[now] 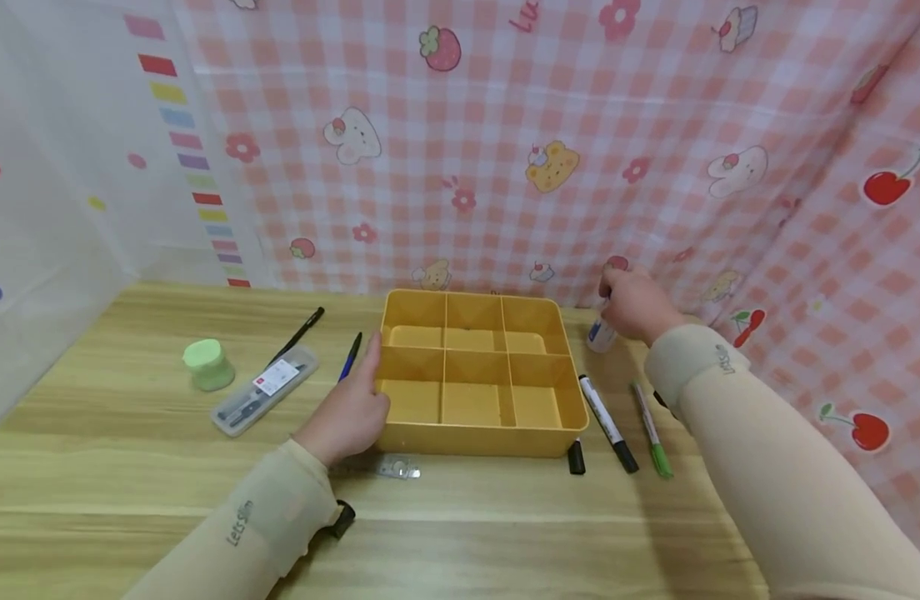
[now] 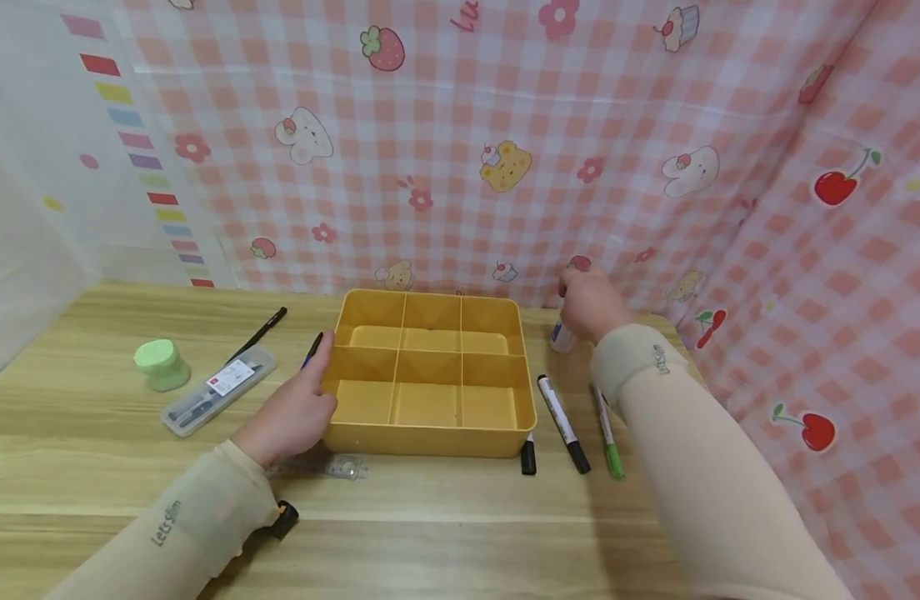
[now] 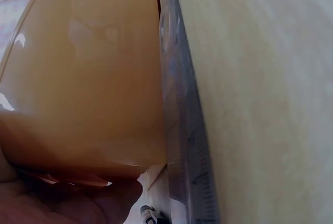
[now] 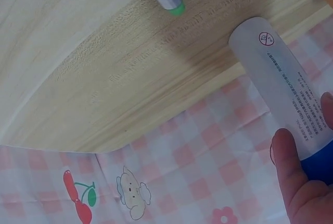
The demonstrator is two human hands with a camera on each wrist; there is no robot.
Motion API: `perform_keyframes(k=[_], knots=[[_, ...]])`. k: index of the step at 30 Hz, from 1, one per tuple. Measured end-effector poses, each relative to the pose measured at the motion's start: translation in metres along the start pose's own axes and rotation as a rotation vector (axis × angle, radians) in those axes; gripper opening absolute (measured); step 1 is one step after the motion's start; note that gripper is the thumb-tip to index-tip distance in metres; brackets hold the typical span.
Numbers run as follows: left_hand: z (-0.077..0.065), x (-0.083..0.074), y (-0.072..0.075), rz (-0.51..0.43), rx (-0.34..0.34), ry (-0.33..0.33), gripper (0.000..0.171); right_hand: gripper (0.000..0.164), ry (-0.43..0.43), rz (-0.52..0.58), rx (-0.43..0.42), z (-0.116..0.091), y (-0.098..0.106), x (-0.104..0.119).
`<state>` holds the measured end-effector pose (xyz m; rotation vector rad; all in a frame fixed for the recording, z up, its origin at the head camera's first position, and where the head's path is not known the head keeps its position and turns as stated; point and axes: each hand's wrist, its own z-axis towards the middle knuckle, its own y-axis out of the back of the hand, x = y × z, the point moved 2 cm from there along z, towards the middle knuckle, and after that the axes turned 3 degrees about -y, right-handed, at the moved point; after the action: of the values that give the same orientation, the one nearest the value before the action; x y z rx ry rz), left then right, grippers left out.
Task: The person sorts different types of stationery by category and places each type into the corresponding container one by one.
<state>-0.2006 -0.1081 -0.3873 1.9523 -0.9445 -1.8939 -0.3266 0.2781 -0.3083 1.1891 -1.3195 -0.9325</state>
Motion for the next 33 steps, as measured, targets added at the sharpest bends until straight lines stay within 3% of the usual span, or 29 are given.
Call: perform_keyframes(k=[17, 23, 33], knots=[[0.0, -0.0032, 0.0013, -0.001, 0.017, 0.012, 0.084, 0.03, 0.016, -0.024, -0.057, 0.0031, 0.0015, -0.0047], [-0.0003, -0.0051, 0.0024, -0.001, 0.012, -0.008, 0.084, 0.032, -0.004, -0.029, -0.076, 0.0033, 0.0012, -0.004], [-0.0007, -0.004, 0.001, -0.005, 0.025, 0.023, 0.083, 0.026, -0.032, -0.003, -0.076, 0.0024, -0.0028, -0.0013]])
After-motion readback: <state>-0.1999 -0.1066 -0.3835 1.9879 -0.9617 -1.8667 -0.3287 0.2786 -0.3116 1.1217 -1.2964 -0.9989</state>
